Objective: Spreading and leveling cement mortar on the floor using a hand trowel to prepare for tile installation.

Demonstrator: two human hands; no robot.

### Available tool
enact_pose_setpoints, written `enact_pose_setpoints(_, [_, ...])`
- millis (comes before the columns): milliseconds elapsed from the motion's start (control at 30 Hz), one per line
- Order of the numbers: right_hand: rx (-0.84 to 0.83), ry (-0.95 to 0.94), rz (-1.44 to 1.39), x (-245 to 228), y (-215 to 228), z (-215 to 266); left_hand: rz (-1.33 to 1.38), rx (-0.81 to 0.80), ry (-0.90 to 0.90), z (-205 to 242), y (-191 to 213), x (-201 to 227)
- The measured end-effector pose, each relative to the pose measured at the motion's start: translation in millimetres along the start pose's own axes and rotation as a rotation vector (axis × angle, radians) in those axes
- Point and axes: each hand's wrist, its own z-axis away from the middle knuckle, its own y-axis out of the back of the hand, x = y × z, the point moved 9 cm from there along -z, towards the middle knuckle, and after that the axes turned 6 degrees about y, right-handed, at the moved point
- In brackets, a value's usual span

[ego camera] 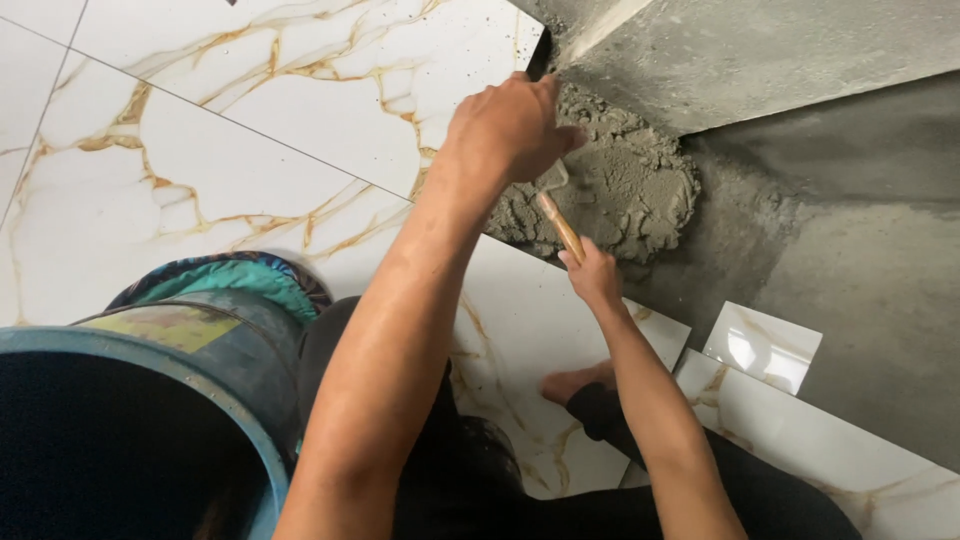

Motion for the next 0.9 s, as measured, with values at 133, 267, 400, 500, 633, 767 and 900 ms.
enact_pose_setpoints(133, [-0.001,0.094,0.075,9,-12,-3,0.043,-0.001,0.038,-1,0,-5])
enact_pose_setpoints(267, [0.005,0.25,0.127,19,-25,23,0.028,0.077,0.009,-8,3,-2])
enact_pose_setpoints(400, [-0.035,0.256,0.127,19,-23,26,0.022,0.037,0.051,-11,-1,0])
enact_pose_setpoints(500, [0.004,0.272,0.114,11,-18,10,0.019,0.066,0.042,-12,-1,0])
enact_pose_setpoints(633, [-0.011,0.182,0.116,14,-21,0,0.021,0.085,0.026,-13,-1,-7])
enact_pose_setpoints(767, [-0.05,0.225,0.118,16,-21,19,0.031,0.104,0.028,-13,1,-8])
enact_pose_setpoints(900, [-0.035,0.282,0.043,13,-11,24,0.026,0.042,0.06,-13,-3,-1])
